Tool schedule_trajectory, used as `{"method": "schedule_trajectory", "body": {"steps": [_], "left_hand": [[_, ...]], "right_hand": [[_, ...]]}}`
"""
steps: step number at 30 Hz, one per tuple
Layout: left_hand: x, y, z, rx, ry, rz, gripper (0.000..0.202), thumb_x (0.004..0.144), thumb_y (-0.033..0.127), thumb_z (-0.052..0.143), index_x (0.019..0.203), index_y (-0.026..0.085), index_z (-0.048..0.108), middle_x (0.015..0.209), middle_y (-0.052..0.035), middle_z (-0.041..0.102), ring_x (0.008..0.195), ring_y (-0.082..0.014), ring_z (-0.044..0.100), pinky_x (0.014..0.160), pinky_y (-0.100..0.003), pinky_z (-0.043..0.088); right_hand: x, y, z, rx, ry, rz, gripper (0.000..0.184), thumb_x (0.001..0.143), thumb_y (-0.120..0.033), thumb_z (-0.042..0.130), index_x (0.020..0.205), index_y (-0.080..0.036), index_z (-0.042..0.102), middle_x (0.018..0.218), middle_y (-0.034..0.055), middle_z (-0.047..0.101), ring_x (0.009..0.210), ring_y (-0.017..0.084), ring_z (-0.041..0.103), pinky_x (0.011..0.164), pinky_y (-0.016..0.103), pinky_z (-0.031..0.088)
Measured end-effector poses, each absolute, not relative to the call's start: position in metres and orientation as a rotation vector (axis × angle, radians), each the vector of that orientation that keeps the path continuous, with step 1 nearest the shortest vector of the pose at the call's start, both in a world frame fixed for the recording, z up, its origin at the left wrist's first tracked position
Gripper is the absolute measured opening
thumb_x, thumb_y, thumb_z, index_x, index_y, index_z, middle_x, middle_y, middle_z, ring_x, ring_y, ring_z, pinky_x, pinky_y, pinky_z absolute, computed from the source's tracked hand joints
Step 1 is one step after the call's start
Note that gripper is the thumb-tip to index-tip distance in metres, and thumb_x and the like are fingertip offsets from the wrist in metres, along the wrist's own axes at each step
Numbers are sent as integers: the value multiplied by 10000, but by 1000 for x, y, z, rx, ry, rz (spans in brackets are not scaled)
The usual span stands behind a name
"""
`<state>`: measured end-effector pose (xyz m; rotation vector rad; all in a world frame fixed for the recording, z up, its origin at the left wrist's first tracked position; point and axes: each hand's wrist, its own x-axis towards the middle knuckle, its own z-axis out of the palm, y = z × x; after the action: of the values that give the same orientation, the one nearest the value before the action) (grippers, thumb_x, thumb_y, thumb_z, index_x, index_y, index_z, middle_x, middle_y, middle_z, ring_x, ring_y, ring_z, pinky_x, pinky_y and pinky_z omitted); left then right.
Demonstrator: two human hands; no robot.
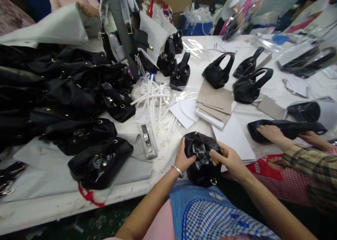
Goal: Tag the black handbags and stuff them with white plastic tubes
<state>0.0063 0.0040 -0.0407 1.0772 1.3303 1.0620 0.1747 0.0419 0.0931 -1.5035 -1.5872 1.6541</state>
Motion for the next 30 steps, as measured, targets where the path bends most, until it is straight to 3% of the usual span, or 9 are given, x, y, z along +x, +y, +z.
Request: {"method": "schedule_trajectory", "body": {"steps": [3, 6, 8, 12, 16, 20, 22, 24, 30], "left_hand": [[6, -24, -31, 870, 1284, 1112, 787, 763, 325, 643, 1424, 251, 222, 1468, -121, 301, 1298, -278, 378, 979, -420, 441], [-13, -50, -36, 712, 1361, 1094, 499, 829, 329, 557, 1295, 196, 436, 1222, -143, 564, 1012, -211, 615, 852, -362, 511], [-34, -64, -46, 665, 1526, 1079, 329, 827, 314, 545, 1114, 154, 559, 1014, -121, 649, 852, -181, 657, 789, -334, 523], [-76, -97, -62, 686, 1830, 1014, 208, 824, 303, 529, 960, 156, 586, 858, -75, 666, 741, -160, 657, 716, -291, 522], [-95, -132, -66, 921, 2059, 789, 206, 825, 274, 528, 994, 174, 592, 929, -76, 655, 742, -166, 635, 730, -311, 516], [-92, -152, -71, 1165, 2191, 450, 448, 764, 214, 616, 1201, 210, 512, 1193, -98, 575, 924, -221, 605, 872, -379, 478], [-87, -155, -74, 1234, 2228, 343, 552, 742, 203, 649, 1262, 222, 464, 1266, -94, 533, 1102, -265, 526, 935, -391, 442], [-83, -155, -77, 1250, 2255, 303, 593, 734, 193, 661, 1284, 222, 441, 1261, -93, 532, 1166, -272, 474, 957, -386, 421], [-88, -149, -80, 1081, 2294, 416, 457, 728, 207, 674, 1165, 226, 541, 941, -35, 641, 899, -199, 583, 839, -324, 454]], "right_hand": [[185, 58, 112, -1601, -1924, 1498, 327, 803, -489, 587, 833, -164, 569, 518, -33, 515, 483, 116, 491, 474, 225, 381], [198, 75, 123, -1545, -2232, 1252, 318, 800, -492, 581, 826, -181, 641, 617, 8, 616, 586, 161, 581, 543, 254, 434], [203, 86, 120, -1470, -2340, 1073, 300, 791, -488, 588, 831, -203, 673, 748, 29, 679, 695, 195, 623, 635, 283, 467], [203, 101, 94, -1373, -2435, 811, 267, 779, -475, 601, 812, -221, 678, 833, 39, 703, 761, 215, 634, 716, 316, 477], [193, 90, 78, -1360, -2361, 640, 245, 836, -407, 555, 974, -232, 657, 981, 49, 679, 919, 229, 616, 831, 352, 473], [182, 50, 87, -1356, -2109, 456, 327, 830, -323, 593, 1152, -264, 598, 1169, 46, 614, 1088, 244, 555, 1002, 403, 392], [175, 26, 88, -1277, -2127, 636, 295, 834, -301, 590, 1127, -277, 617, 1140, 35, 632, 1049, 229, 582, 997, 379, 407], [166, 5, 79, -1188, -2199, 969, 231, 845, -308, 571, 1056, -276, 657, 1073, 34, 662, 983, 218, 613, 940, 346, 452], [131, -21, -1, -1099, -2182, 1895, 274, 812, -374, 566, 997, -219, 695, 967, 53, 700, 783, 198, 649, 712, 303, 517]]}}
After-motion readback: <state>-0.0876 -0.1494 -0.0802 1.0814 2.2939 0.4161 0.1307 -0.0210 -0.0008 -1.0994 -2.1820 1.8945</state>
